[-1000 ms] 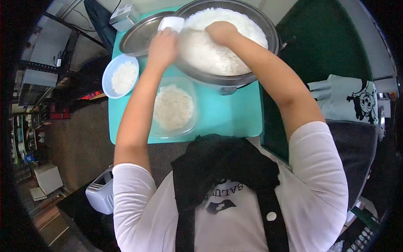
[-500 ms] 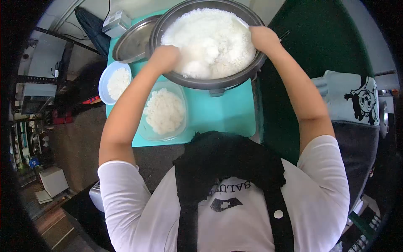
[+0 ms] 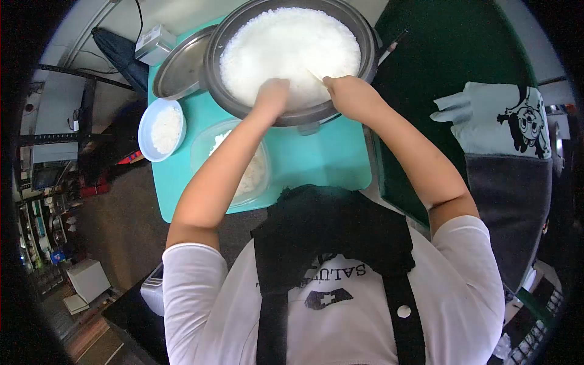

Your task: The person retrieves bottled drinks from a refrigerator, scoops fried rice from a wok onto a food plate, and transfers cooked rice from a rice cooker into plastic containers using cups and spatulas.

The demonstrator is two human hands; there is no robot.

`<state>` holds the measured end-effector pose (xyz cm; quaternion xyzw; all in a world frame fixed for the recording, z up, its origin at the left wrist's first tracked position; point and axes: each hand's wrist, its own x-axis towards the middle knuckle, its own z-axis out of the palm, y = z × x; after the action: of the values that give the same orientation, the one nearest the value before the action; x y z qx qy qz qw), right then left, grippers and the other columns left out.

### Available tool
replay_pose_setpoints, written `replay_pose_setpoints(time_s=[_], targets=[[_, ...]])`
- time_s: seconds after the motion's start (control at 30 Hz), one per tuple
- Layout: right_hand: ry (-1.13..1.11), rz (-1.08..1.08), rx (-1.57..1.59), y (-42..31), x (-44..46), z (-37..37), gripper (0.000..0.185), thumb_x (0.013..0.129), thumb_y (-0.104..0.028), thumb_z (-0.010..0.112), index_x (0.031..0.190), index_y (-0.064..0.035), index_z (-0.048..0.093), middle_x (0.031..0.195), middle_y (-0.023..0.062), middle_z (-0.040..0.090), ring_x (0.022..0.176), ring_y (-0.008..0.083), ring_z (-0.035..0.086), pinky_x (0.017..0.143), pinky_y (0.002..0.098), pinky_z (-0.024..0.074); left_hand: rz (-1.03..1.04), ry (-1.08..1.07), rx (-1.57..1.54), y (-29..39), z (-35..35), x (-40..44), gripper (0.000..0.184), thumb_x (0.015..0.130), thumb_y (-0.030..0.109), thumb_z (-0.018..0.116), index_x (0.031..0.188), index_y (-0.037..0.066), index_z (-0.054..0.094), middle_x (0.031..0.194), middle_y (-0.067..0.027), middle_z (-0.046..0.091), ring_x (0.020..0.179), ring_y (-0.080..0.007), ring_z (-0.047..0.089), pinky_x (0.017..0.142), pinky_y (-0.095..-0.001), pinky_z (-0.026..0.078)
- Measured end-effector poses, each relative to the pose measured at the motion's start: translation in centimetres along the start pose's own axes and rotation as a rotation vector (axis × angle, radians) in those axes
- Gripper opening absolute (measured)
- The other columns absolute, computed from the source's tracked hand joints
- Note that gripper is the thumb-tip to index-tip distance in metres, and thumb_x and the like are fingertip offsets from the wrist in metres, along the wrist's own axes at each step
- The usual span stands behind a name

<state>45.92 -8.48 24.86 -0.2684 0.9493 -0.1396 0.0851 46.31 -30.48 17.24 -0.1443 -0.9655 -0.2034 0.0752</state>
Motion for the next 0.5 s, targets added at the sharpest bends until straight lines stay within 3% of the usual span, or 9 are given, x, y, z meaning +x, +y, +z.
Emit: replay_pose_setpoints(time_s=[0.03,0.1,0.13,0.17,0.23,0.27,0.37,0.43,0.5], targets=[[-0.006,-0.018,0.031,-0.1,-0.3,0.0,0.021,0.083,-0.007,0.046,0.095,0.0010,0.062,0.087,0.0252,0.065,0.086,0.0388,0.064,0.076,0.0481,0.0503,0.000,-0.001,-0.002,-0.5,0.8,0.3,0.027,0.086,0.019,0.048,0.072,-0.001,0.057,0.074,-0.0222,0.060,0.068,-0.0378,0.057,0.065,-0.0463,0.046],[0.009,-0.041,0.027,-0.5,-0.7,0.2,0.022,0.083,-0.007,0.046,0.096,0.0011,0.061,0.086,0.0250,0.065,0.085,0.0390,0.064,0.075,0.0484,0.0501,-0.628,-0.047,-0.834,0.1,0.2,0.8,0.025,0.086,0.018,0.049,0.064,0.007,0.049,0.060,-0.0069,0.047,0.052,-0.0223,0.044,0.048,-0.0362,0.037],[0.025,-0.060,0.025,-0.7,-1.0,0.3,0.022,0.083,-0.007,0.046,0.097,0.0012,0.061,0.085,0.0247,0.065,0.084,0.0391,0.064,0.074,0.0486,0.0499,-0.847,0.069,-1.021,2.0,-0.4,0.7,0.023,0.087,0.018,0.049,0.065,0.012,0.046,0.061,0.0031,0.037,0.050,-0.0109,0.031,0.044,-0.0270,0.028],[0.029,-0.061,0.026,-1.2,-1.1,0.2,0.022,0.083,-0.007,0.046,0.097,0.0012,0.061,0.085,0.0247,0.065,0.084,0.0391,0.064,0.074,0.0486,0.0499,-0.845,0.070,-1.018,1.9,-0.7,0.6,0.023,0.087,0.018,0.049,0.065,0.012,0.046,0.061,0.0031,0.037,0.050,-0.0109,0.031,0.044,-0.0270,0.028],[0.039,-0.024,-0.033,-2.5,-1.5,0.2,0.033,0.089,-0.011,0.048,0.119,-0.0028,0.059,0.080,0.0228,0.065,0.079,0.0377,0.065,0.073,0.0481,0.0499,-0.780,0.076,-1.155,1.5,-1.3,-0.3,0.021,0.086,0.018,0.050,0.067,0.013,0.044,0.060,0.0033,0.036,0.050,-0.0096,0.031,0.044,-0.0277,0.028],[0.035,-0.029,-0.030,-3.4,-1.5,-0.1,0.033,0.089,-0.011,0.048,0.119,-0.0028,0.059,0.080,0.0228,0.065,0.079,0.0377,0.065,0.073,0.0481,0.0499,-0.787,0.078,-1.153,0.6,-1.4,-0.7,0.021,0.086,0.018,0.050,0.067,0.013,0.044,0.060,0.0033,0.036,0.050,-0.0096,0.031,0.044,-0.0277,0.028],[0.144,-0.076,-0.047,-6.2,-1.3,-0.7,0.036,0.086,-0.008,0.048,0.119,-0.0017,0.058,0.073,0.0204,0.064,0.070,0.0370,0.064,0.066,0.0472,0.0505,-0.432,0.132,-1.057,-4.3,-2.2,-1.7,0.018,0.085,0.016,0.051,0.069,0.014,0.043,0.060,0.0048,0.034,0.051,-0.0076,0.030,0.045,-0.0252,0.026],[0.372,-0.157,-0.088,-8.1,-0.7,-0.4,0.038,0.083,-0.006,0.049,0.120,-0.0006,0.058,0.066,0.0187,0.062,0.063,0.0356,0.063,0.061,0.0460,0.0501,-0.466,0.258,-1.074,-1.8,-6.6,-3.1,0.019,0.087,0.017,0.051,0.069,0.014,0.043,0.061,0.0053,0.034,0.050,-0.0073,0.029,0.046,-0.0242,0.025],[0.321,-0.217,-0.108,-10.8,-0.4,-1.1,0.044,0.079,-0.005,0.050,0.121,0.0056,0.054,0.072,0.0197,0.065,0.070,0.0340,0.066,0.062,0.0430,0.0519,-0.495,0.305,-1.043,-2.4,-9.6,-4.7,0.020,0.087,0.018,0.051,0.070,0.014,0.043,0.061,0.0054,0.034,0.050,-0.0072,0.029,0.046,-0.0242,0.026]])
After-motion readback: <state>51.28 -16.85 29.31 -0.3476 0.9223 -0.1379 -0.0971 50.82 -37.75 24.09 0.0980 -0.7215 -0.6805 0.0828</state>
